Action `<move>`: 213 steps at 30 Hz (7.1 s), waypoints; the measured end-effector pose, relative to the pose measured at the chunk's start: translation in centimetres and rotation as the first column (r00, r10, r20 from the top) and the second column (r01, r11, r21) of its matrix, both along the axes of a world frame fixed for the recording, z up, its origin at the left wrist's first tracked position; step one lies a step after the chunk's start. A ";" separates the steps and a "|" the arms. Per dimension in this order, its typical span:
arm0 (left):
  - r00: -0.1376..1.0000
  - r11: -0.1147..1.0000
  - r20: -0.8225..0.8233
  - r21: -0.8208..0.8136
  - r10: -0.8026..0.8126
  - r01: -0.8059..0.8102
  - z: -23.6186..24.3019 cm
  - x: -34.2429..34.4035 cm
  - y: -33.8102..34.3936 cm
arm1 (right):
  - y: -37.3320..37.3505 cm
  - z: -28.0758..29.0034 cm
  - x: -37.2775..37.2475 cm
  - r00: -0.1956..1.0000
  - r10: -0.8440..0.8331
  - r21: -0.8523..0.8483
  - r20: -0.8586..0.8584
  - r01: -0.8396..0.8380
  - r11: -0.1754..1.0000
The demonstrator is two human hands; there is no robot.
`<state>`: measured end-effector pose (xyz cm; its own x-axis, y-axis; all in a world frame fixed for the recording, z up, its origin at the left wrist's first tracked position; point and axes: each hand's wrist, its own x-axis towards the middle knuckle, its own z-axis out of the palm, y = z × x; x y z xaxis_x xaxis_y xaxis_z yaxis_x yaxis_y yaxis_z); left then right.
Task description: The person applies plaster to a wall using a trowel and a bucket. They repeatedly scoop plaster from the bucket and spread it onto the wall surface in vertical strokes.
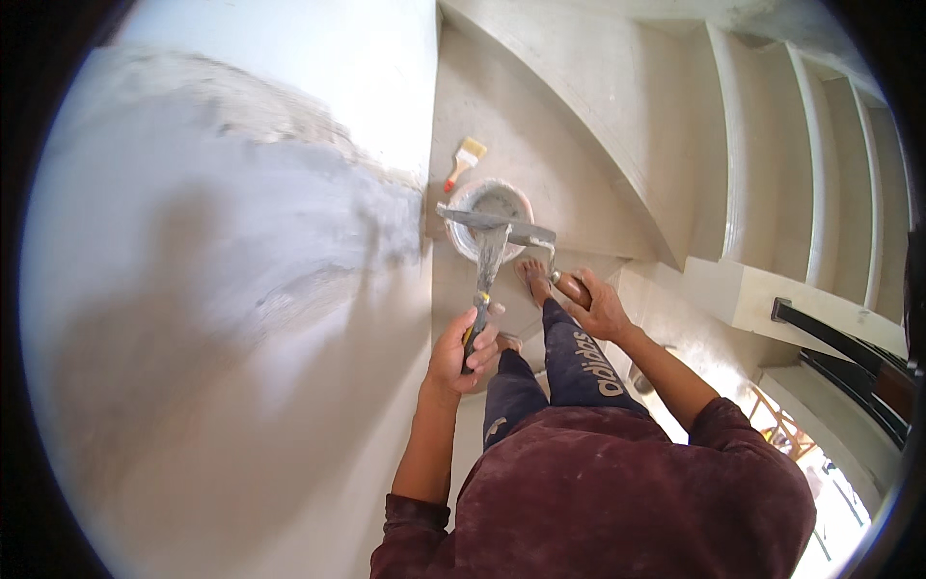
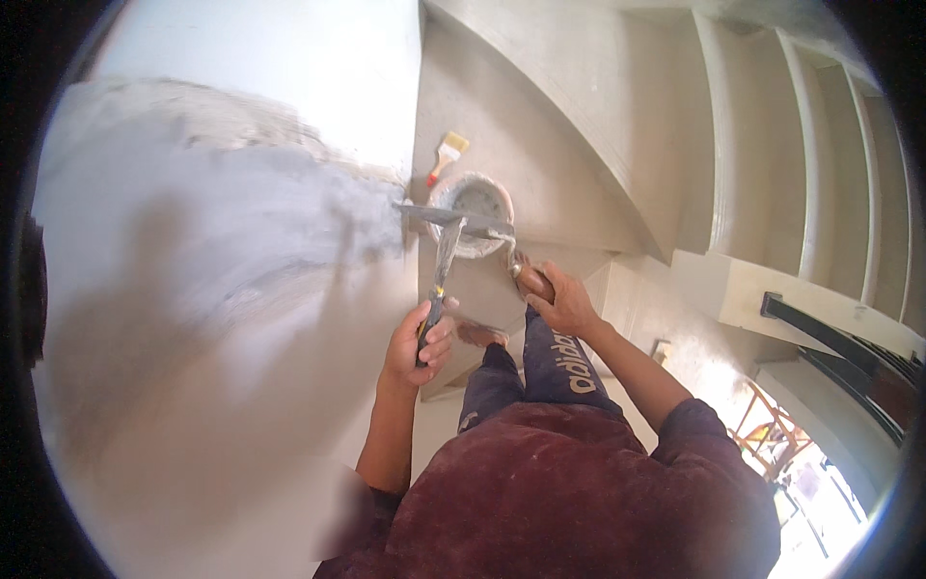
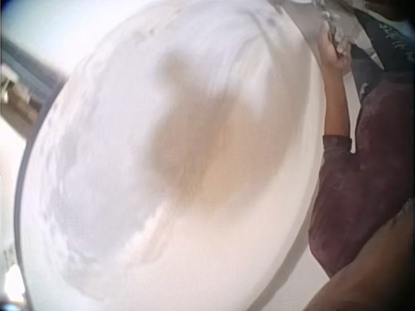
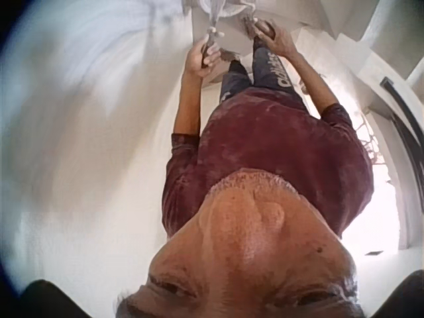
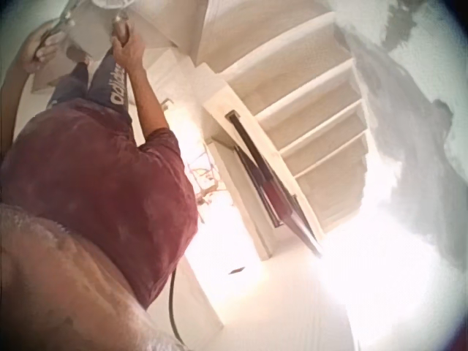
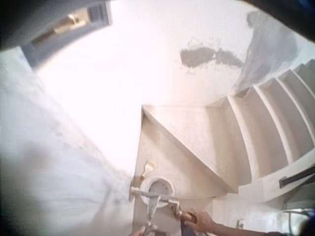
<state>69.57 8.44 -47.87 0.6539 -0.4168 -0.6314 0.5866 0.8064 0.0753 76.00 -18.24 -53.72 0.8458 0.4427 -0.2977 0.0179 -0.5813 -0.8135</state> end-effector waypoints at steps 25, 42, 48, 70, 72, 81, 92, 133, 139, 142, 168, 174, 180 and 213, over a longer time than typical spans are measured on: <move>0.721 0.961 0.669 0.275 -0.180 -0.016 15.5 -7.5 -0.1 | -5.6 17.8 -3.5 0.690 -0.094 0.129 0.718 0.001 0.992; 0.514 0.690 0.737 0.643 -0.439 -0.333 19.5 -7.3 4.1 | -9.8 21.5 -1.3 0.803 -0.176 0.389 0.569 -0.074 0.918; 0.565 0.704 0.653 0.690 -0.504 -0.169 18.3 -6.5 3.6 | -10.4 23.0 1.4 0.926 0.360 0.755 -0.109 -0.158 0.636; 0.526 0.867 0.769 0.485 -0.363 -0.112 17.2 -6.2 1.1 | -6.7 20.6 3.5 0.689 0.634 0.844 -0.351 -0.060 0.533; 0.500 0.873 0.790 0.471 -0.356 -0.124 17.4 -6.1 1.4 | -6.5 21.7 2.9 0.725 0.586 0.819 -0.362 -0.053 0.571; 0.435 0.834 0.809 0.515 -0.396 -0.198 18.0 -5.6 1.6 | -9.1 21.9 3.6 0.742 0.543 0.745 -0.392 -0.089 0.661; 0.813 0.610 0.538 0.727 -0.223 -0.314 14.3 -4.7 2.3 | -9.4 16.1 -0.2 0.972 0.199 0.328 -0.121 -0.150 0.933; 0.931 0.695 -0.339 0.638 -0.133 0.332 -23.8 -2.6 -0.2 | 9.7 -23.6 11.0 0.816 0.503 -0.680 -0.285 -0.542 0.494; 0.926 0.730 -0.365 0.609 -0.090 0.311 -22.3 -6.7 0.8 | 11.4 -26.1 10.7 0.853 0.479 -0.721 -0.207 -0.464 0.514; 0.916 0.737 -0.398 0.604 -0.051 0.303 -22.6 -8.3 0.9 | 12.1 -28.2 10.3 0.892 0.424 -0.733 -0.160 -0.395 0.554; 0.971 0.706 -0.222 0.701 0.083 0.100 -28.0 -6.2 0.4 | 13.7 -31.6 17.3 0.597 0.483 -0.373 -0.641 -0.792 0.483; 0.969 0.635 -0.244 0.753 0.027 0.171 -28.3 -6.3 1.4 | 12.9 -30.3 16.9 0.538 0.565 -0.330 -0.626 -0.839 0.433; 0.966 0.589 -0.258 0.781 0.005 0.206 -27.3 -5.2 1.2 | 9.8 -29.1 17.7 0.555 0.418 -0.152 -0.719 -0.712 0.685; 0.972 0.785 0.097 0.609 -0.215 0.114 -16.3 -1.9 2.7 | -5.0 -21.1 3.2 0.637 0.128 0.361 -0.760 0.251 0.898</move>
<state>67.67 11.15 -64.17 0.7189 -0.1015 -0.6877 0.6460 0.4631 0.6069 79.17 -23.22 -74.79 0.4324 0.6314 -0.6438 -0.7277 -0.1772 -0.6626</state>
